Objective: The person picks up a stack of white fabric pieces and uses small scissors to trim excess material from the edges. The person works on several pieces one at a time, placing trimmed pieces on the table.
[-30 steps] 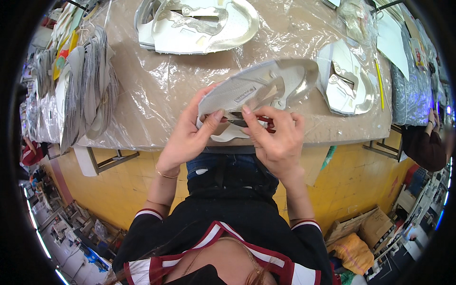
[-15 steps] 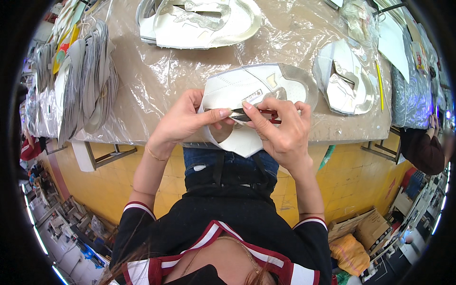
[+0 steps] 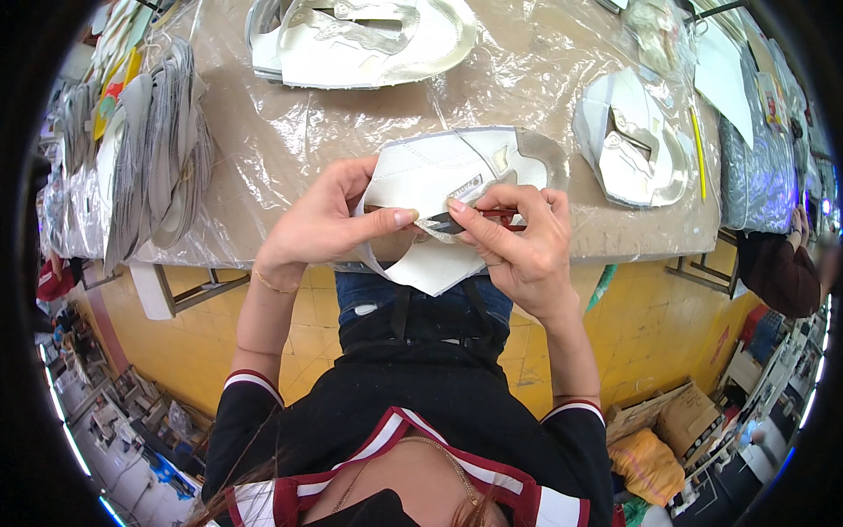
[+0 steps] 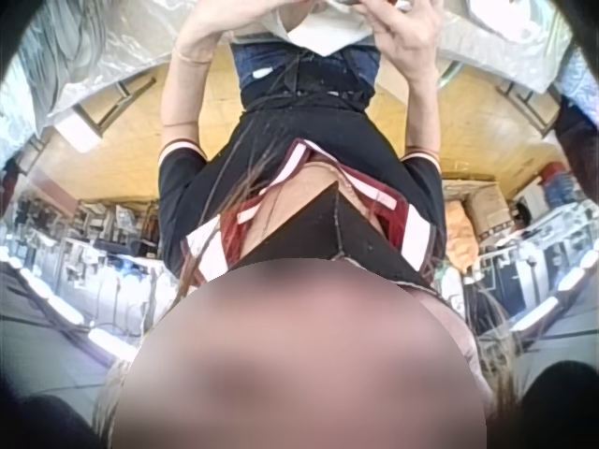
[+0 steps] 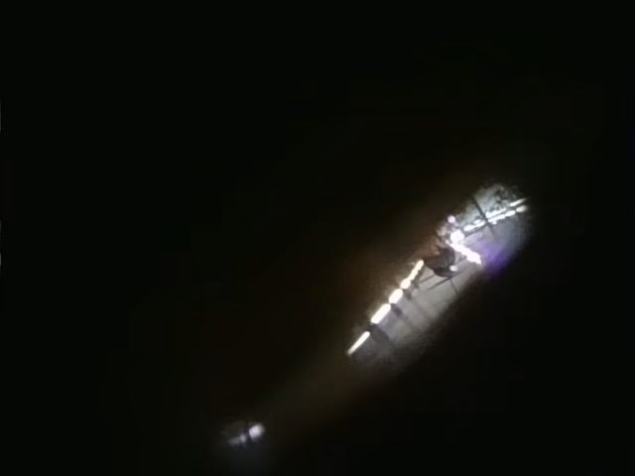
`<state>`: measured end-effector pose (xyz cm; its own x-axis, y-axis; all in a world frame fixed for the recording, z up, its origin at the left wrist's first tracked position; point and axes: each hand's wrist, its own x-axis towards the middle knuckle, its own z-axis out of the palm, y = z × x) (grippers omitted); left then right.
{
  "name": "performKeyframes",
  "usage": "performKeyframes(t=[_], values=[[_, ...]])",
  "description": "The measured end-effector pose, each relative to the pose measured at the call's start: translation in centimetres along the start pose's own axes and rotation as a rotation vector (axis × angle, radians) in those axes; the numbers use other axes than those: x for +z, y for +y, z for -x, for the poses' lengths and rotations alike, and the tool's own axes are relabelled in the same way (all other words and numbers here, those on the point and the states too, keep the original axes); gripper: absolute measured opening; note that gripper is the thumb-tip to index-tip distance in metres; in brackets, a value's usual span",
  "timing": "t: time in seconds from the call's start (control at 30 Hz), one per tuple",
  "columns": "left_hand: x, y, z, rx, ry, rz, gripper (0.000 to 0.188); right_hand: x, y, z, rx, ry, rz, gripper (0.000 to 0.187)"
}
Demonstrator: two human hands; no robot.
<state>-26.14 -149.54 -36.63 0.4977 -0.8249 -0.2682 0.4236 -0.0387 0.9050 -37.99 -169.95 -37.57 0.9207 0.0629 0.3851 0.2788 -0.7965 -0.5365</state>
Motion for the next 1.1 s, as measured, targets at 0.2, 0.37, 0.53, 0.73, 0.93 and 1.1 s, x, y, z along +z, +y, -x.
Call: performKeyframes(t=[0.2, 0.37, 0.53, 0.73, 0.93, 1.1], values=[[0.1, 0.4, 0.1, -0.008, -0.006, 0.008, 0.04, 0.2, 0.2, 0.4, -0.052, 0.069, 0.009, 0.034], [0.1, 1.0, 0.3, -0.005, -0.012, 0.031, 0.039, 0.4, -0.1, 0.4, 0.054, 0.172, -0.163, 0.035], [-0.3, 0.9, 0.2, -0.023, -0.064, 0.004, 0.04, -0.4, -0.4, 0.4, -0.025, 0.066, 0.031, 0.035], [-0.2, 0.4, 0.3, -0.04, -0.021, 0.009, 0.043, 0.1, -0.6, 0.5, 0.044, 0.172, -0.067, 0.027], [-1.5, 0.7, 0.9, -0.12, -0.1, -0.011, 0.043, -1.4, 0.6, 0.2, 0.282, 0.402, -0.13, 0.05], [-3.2, -0.1, 1.3, -0.133, -0.162, 0.023, 0.046, -2.7, 2.2, 0.2, 0.351, 0.096, 0.017, 0.035]])
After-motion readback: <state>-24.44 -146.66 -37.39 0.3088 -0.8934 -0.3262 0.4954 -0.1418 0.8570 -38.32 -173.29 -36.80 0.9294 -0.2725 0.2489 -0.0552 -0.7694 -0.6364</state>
